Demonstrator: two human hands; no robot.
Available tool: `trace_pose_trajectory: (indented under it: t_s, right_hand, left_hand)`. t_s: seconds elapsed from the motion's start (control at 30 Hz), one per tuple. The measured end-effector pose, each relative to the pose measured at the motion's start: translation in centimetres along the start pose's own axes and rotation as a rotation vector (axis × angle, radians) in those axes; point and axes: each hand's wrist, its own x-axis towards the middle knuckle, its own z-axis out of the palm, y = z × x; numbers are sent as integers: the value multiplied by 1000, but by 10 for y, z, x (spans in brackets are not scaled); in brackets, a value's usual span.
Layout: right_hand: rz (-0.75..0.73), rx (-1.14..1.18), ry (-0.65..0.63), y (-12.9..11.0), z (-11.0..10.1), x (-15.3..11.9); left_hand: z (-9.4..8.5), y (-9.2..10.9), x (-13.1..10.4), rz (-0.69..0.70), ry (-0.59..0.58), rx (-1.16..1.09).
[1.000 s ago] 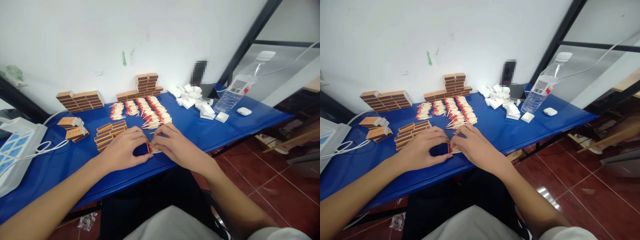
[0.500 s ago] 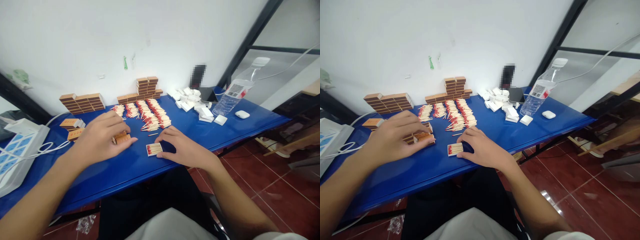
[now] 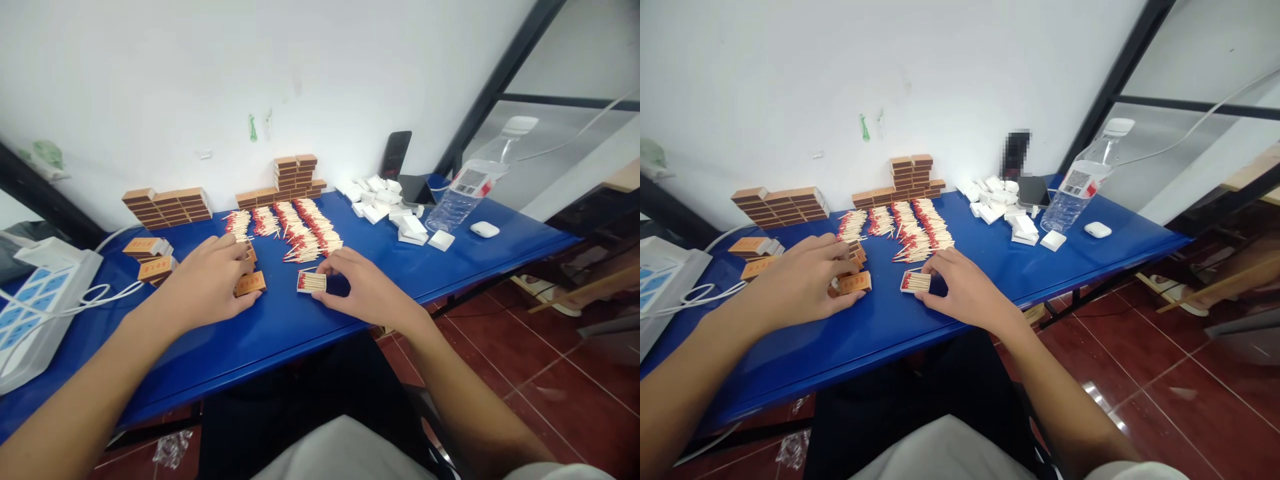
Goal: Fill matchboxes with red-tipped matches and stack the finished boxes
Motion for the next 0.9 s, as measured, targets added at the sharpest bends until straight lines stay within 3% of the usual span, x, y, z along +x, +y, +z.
trace_pose_trajectory:
  t_s: [0.17,0.27,0.47,0.9]
  right_hand:
    - [-5,-6,23,-4,2,1]
    - [-9,-4,45,-7,3,1]
    - [-5,-10,92,-10,1,-1]
    - [-33,2,150,-11,-1,-2]
  left_hand:
    - [6,10,4,50,69,-205]
    - [14,16,5,5,116,-285]
    - [29,15,4,-24,195,-265]
    - [33,13,4,77,337,-247]
